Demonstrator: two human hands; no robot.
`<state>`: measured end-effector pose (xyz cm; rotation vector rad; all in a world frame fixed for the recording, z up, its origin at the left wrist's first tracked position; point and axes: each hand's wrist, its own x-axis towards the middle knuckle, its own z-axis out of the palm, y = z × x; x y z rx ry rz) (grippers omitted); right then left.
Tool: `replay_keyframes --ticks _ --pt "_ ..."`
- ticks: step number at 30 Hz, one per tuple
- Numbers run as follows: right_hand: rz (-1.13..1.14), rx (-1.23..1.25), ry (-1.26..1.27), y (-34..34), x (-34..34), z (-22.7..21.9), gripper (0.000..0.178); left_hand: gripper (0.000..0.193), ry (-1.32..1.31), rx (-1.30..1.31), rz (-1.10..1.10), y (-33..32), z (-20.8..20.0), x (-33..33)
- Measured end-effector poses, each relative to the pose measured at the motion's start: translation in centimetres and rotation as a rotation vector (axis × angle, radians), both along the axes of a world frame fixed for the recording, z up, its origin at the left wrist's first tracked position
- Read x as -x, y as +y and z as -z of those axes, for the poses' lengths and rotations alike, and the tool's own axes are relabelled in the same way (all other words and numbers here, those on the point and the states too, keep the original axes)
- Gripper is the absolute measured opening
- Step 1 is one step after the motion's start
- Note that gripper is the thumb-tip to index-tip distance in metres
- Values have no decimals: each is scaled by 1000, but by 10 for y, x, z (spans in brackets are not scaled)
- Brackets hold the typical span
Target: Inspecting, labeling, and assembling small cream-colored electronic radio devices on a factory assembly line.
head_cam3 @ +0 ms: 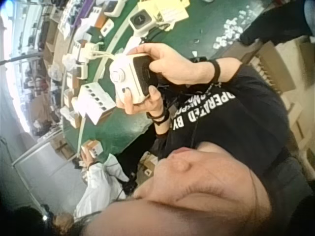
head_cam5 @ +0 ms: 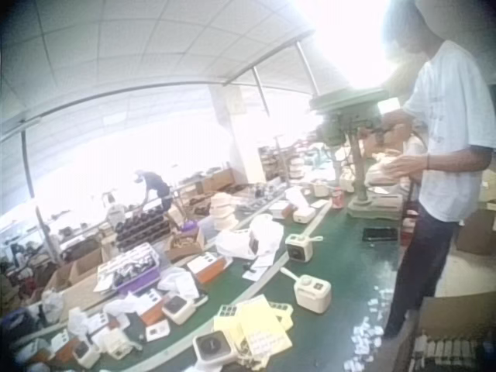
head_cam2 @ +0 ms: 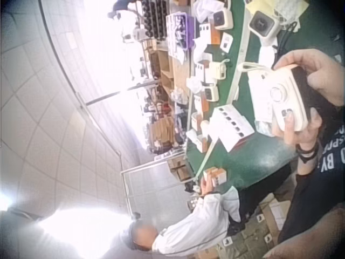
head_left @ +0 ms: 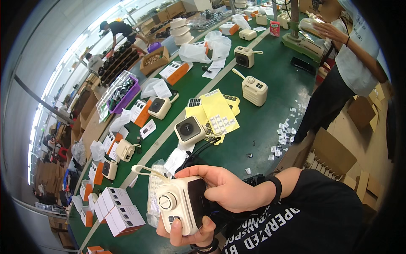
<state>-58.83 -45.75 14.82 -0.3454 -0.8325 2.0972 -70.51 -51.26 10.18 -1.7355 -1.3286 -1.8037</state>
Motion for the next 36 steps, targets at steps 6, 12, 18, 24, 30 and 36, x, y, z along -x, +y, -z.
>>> replay_keyframes --ticks 6,12,18,24,30,36 --pt "-91 27 48 0 -5 -1 58 62 -146 34 2 0 1 2" --pt "-30 -10 44 -4 1 -1 55 55 -93 5 -21 2 -2 3" --pt "-59 -1 14 3 5 -1 54 59 7 10 -11 0 0 12" --pt "-7 -23 -47 5 9 15 57 60 -12 36 -8 2 4 13" --pt "-20 44 53 -5 0 6 47 67 -527 124 82 -3 -9 2" --pt "483 -391 -267 26 -51 15 31 60 -903 159 135 -13 -4 50"
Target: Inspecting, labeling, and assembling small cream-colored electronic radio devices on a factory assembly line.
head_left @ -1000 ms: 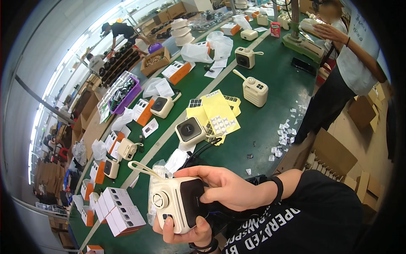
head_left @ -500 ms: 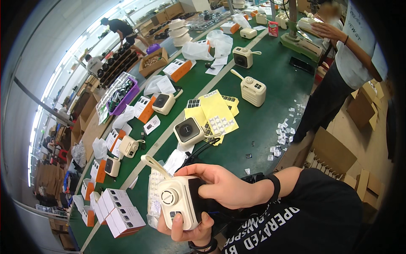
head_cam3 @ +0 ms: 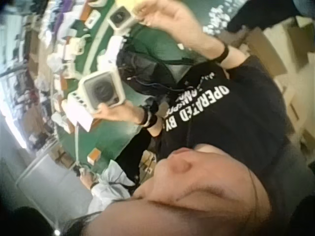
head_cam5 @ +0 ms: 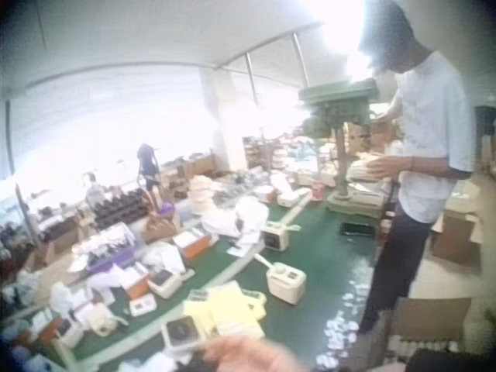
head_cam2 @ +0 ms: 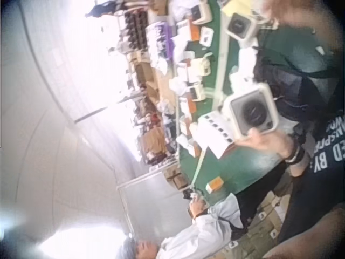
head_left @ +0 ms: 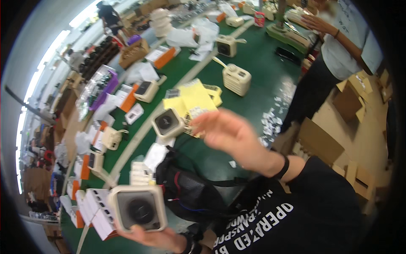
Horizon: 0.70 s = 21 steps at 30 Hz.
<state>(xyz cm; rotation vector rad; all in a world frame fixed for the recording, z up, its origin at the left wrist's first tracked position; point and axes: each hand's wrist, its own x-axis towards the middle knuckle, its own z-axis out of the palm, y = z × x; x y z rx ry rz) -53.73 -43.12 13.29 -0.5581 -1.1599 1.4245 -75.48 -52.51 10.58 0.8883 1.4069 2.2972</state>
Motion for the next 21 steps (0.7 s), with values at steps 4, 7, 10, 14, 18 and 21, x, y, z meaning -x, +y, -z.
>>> replay_keyframes --ticks 4,7,10,14,18,21 --pt "256 -48 -268 -28 -66 2 11 57 174 121 -265 -51 31 60" --pt "-8 -24 -626 -62 -97 27 6 65 722 271 -564 -75 51 80" --pt "-269 81 -739 -102 -100 63 6 70 699 196 -456 -95 40 76" --pt "-358 221 -782 -143 -92 107 10 78 561 238 -457 -108 35 47" --pt "-391 415 -861 -141 -89 140 18 74 1360 203 -434 -111 20 39" --pt "-459 358 -813 -132 -76 167 18 73 943 185 -392 -124 34 29"
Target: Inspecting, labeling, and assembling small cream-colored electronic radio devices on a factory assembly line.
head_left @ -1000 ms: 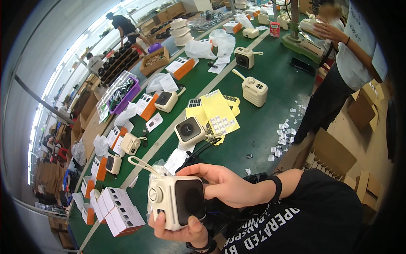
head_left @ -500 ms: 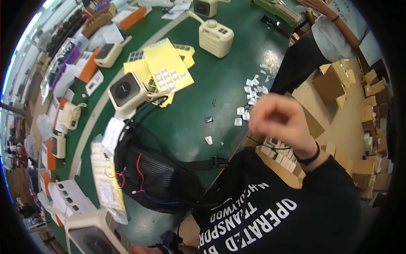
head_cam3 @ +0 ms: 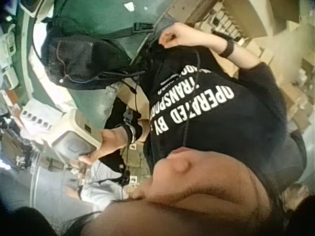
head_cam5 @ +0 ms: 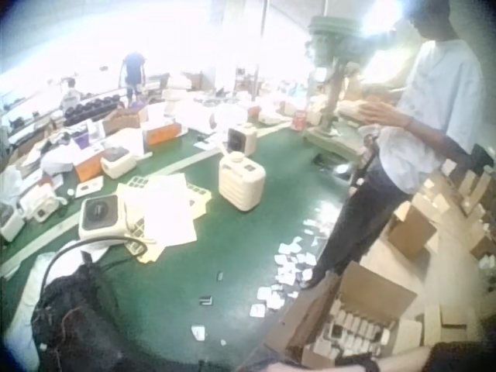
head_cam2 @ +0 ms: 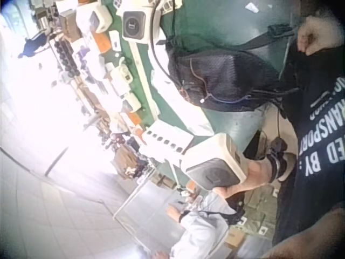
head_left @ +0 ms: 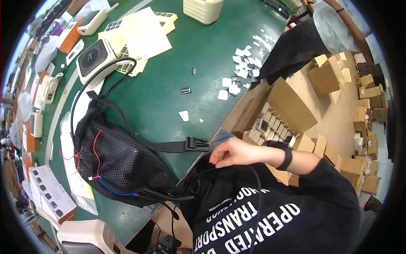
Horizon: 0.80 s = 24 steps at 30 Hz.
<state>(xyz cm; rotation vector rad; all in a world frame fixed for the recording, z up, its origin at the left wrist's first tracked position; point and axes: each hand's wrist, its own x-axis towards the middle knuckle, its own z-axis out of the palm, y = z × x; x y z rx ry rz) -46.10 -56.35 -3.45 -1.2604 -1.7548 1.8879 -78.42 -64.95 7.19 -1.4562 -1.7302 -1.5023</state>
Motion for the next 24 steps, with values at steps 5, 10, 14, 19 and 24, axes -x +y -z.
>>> replay_keyframes --ticks 5,10,14,19,24 --pt "-39 -650 184 -11 32 7 17 73 -488 -191 32 -18 -2 -4" --pt "-260 -1030 -44 -23 43 2 32 62 -487 -210 -72 -36 8 11" --pt "-305 -1162 -168 -32 50 15 36 59 -446 -190 -44 -39 9 8" --pt "-265 -1094 -32 -34 46 19 30 65 -510 -250 -28 -41 12 6" --pt "-9 -835 159 -37 33 -2 12 70 -821 -432 205 -25 -2 -17"
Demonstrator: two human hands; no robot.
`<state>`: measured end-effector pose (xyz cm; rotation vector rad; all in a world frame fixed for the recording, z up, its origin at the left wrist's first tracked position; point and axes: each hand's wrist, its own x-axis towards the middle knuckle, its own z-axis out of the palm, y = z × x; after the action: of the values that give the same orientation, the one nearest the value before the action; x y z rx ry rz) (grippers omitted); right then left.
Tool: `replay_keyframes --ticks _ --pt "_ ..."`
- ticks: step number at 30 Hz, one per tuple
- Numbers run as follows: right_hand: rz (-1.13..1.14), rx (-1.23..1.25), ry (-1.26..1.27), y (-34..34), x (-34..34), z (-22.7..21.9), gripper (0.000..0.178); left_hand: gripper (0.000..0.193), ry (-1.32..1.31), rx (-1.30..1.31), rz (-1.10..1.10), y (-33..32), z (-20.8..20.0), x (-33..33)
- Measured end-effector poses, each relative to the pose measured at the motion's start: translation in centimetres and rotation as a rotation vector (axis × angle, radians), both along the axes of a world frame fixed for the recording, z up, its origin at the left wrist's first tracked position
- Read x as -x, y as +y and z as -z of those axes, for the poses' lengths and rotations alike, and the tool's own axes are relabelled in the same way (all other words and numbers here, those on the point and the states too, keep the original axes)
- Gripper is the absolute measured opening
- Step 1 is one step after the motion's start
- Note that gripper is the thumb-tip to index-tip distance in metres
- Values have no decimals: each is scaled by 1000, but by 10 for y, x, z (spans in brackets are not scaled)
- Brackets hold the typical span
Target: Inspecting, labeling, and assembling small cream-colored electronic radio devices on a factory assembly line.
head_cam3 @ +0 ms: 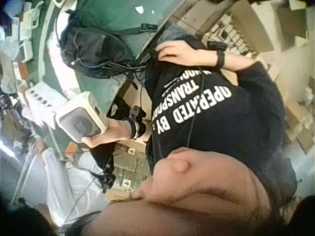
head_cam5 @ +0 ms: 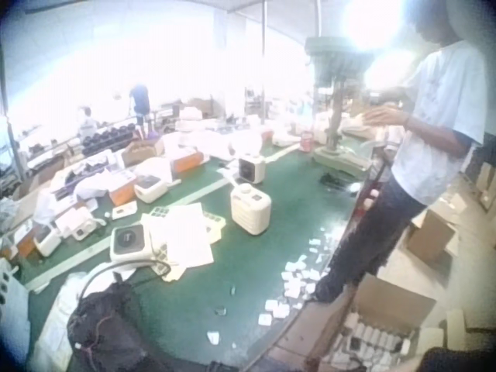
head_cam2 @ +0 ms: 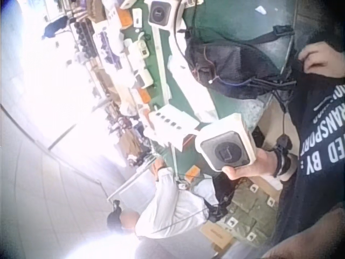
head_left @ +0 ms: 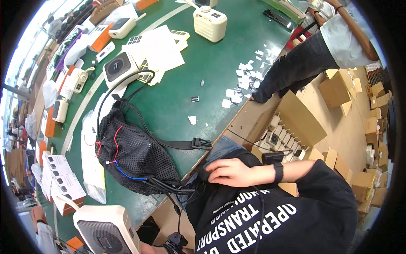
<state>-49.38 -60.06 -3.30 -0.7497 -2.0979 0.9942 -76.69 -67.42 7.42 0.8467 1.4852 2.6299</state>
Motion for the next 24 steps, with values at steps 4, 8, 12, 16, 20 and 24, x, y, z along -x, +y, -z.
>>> replay_keyframes --ticks 4,8,12,16,20,24 --pt "234 645 399 -1 -23 -56 10 62 345 353 -158 -1 18 14" --pt "155 1247 717 21 -27 -120 15 58 -385 153 355 39 -36 -28" --pt "-1 1085 776 41 -23 -151 22 48 -426 193 546 63 -42 -28" --pt "67 701 685 68 -12 -185 24 68 -117 196 663 96 -76 -56" --pt "213 277 649 88 -9 -220 16 64 -107 130 703 111 -98 -62" --pt "41 371 707 107 9 -255 11 61 -100 118 699 120 -104 -58"
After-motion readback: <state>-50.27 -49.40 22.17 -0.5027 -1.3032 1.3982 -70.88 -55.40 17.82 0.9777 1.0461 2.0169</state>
